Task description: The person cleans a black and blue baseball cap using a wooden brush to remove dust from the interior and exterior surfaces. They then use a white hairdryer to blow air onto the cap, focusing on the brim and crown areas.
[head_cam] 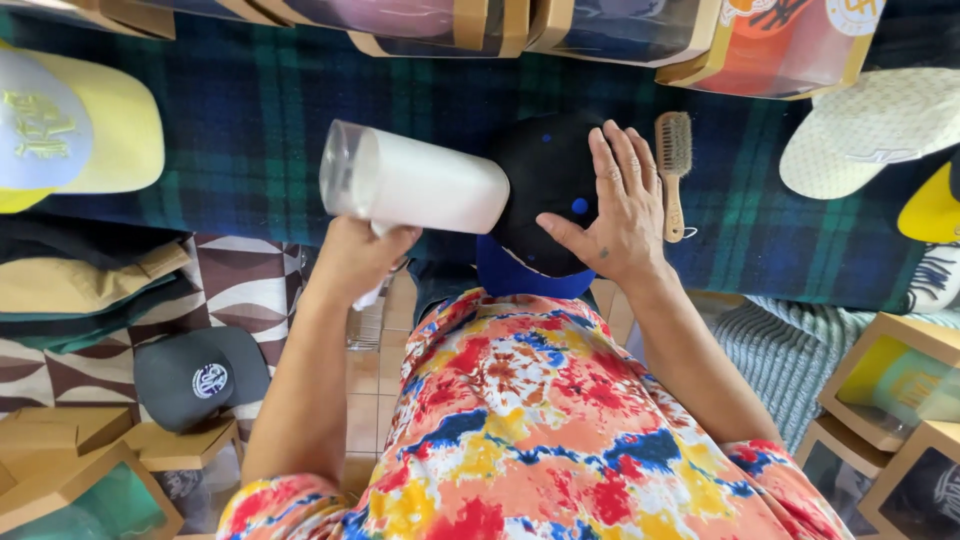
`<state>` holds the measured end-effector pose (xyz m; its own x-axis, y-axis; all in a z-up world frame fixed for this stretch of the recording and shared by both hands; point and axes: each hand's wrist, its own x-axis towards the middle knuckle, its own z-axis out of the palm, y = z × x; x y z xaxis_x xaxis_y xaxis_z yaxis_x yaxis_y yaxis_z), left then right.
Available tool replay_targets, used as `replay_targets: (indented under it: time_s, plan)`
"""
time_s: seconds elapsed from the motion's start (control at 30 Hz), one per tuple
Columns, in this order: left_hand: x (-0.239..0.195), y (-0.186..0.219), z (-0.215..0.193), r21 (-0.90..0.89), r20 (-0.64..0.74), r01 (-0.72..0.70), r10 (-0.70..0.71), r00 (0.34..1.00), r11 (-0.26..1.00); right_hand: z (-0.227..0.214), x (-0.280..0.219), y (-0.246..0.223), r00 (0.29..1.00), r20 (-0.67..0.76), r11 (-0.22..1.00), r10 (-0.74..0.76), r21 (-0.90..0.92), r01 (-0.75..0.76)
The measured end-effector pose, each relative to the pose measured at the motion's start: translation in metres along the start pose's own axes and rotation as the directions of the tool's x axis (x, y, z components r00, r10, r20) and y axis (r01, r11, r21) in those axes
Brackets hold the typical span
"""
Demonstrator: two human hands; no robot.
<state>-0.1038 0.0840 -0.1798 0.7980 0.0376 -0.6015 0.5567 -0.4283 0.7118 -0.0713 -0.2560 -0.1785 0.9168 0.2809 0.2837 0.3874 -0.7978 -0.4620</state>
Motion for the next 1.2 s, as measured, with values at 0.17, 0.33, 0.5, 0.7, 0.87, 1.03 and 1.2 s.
replay_targets:
  time_s: [0.17, 0.33, 0.5, 0.7, 0.87, 1.03, 1.2]
  plan:
    - [-0.028, 0.099, -0.002, 0.556, -0.002, -0.553, 0.666, 0.746, 0.621, 0.001, -0.008, 0.011, 0.998, -0.046, 0.992, -0.047, 0.113, 0.052]
    - [-0.02, 0.175, 0.026, 0.664, 0.088, -0.55, 0.677, 0.731, 0.506, -0.001, -0.012, 0.012, 0.994, -0.103, 0.994, -0.04, 0.1, 0.05]
    - [-0.015, 0.2, 0.048, 0.707, 0.152, -0.563, 0.686, 0.712, 0.427, -0.008, -0.007, 0.004, 0.998, 0.038, 0.999, 0.052, -0.001, -0.052]
    - [-0.027, 0.186, 0.024, 0.667, 0.174, -0.525, 0.574, 0.8, 0.529, 0.004, -0.015, 0.016, 1.0, 0.019, 0.999, -0.017, -0.032, 0.017]
    - [-0.05, 0.134, 0.012, 0.747, 0.109, -0.425, 0.536, 0.837, 0.512, 0.004, -0.005, 0.008, 0.985, -0.087, 0.987, -0.146, 0.062, 0.151]
    - [-0.044, 0.157, 0.024, 0.756, 0.094, -0.45, 0.602, 0.793, 0.475, 0.012, -0.014, 0.025, 0.987, -0.103, 0.984, -0.12, 0.121, 0.132]
    - [-0.026, 0.181, 0.044, 0.714, 0.08, -0.537, 0.709, 0.701, 0.45, 0.027, -0.031, 0.05, 0.999, -0.029, 0.994, -0.045, 0.096, 0.048]
